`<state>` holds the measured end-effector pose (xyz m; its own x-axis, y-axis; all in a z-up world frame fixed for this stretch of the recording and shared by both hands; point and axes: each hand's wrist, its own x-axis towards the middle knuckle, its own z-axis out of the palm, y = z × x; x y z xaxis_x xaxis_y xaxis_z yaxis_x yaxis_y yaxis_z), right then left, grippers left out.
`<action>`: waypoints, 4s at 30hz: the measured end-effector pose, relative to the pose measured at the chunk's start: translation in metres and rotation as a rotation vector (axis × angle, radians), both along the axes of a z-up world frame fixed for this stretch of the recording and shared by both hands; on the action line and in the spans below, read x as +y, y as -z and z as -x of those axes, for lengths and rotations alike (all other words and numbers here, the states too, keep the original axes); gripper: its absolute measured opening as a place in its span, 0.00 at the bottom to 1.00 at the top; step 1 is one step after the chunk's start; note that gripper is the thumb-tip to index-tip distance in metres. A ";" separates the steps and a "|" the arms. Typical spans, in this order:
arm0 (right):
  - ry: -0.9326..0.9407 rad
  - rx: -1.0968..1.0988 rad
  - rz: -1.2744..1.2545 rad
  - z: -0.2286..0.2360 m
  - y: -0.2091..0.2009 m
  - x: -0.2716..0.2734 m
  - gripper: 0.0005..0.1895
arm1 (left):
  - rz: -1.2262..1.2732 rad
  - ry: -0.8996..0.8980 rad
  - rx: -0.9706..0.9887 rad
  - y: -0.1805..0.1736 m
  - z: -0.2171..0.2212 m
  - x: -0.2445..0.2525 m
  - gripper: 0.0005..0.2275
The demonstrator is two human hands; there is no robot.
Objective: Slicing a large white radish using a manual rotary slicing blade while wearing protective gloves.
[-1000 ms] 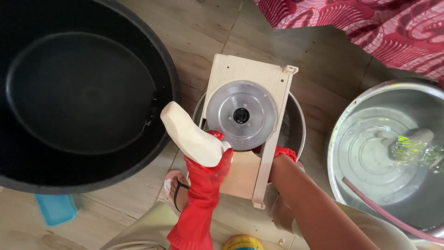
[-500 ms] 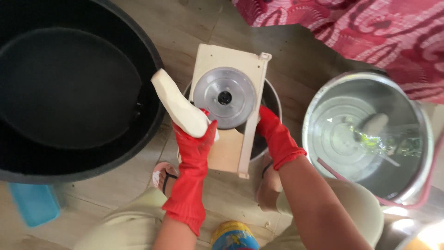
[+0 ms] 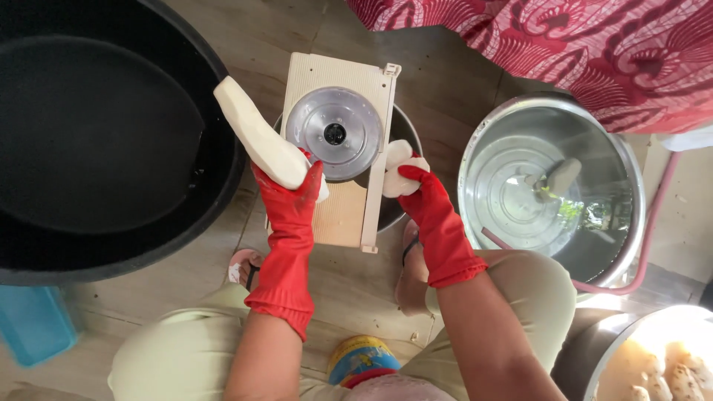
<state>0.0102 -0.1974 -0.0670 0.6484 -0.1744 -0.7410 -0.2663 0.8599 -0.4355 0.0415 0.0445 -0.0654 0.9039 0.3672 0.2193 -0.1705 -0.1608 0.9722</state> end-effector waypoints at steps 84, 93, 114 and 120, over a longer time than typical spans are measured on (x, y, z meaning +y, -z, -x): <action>0.063 0.028 0.434 0.027 0.026 0.012 0.35 | 0.009 -0.005 -0.043 -0.004 0.001 0.006 0.35; 0.030 0.083 0.420 0.028 0.000 0.015 0.33 | 0.001 -0.008 -0.035 -0.005 0.002 0.004 0.34; -0.446 -0.595 1.515 0.045 -0.081 0.103 0.32 | 0.209 0.116 -0.091 -0.061 0.028 -0.003 0.29; -0.496 -0.828 1.603 0.041 -0.020 0.105 0.33 | 0.051 0.161 0.026 -0.068 0.061 -0.010 0.39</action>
<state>-0.0311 -0.0921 -0.0475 0.9145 -0.0038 0.4047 0.3426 -0.5249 -0.7792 -0.0195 0.0345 0.0029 0.9570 0.2274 0.1800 -0.1650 -0.0835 0.9828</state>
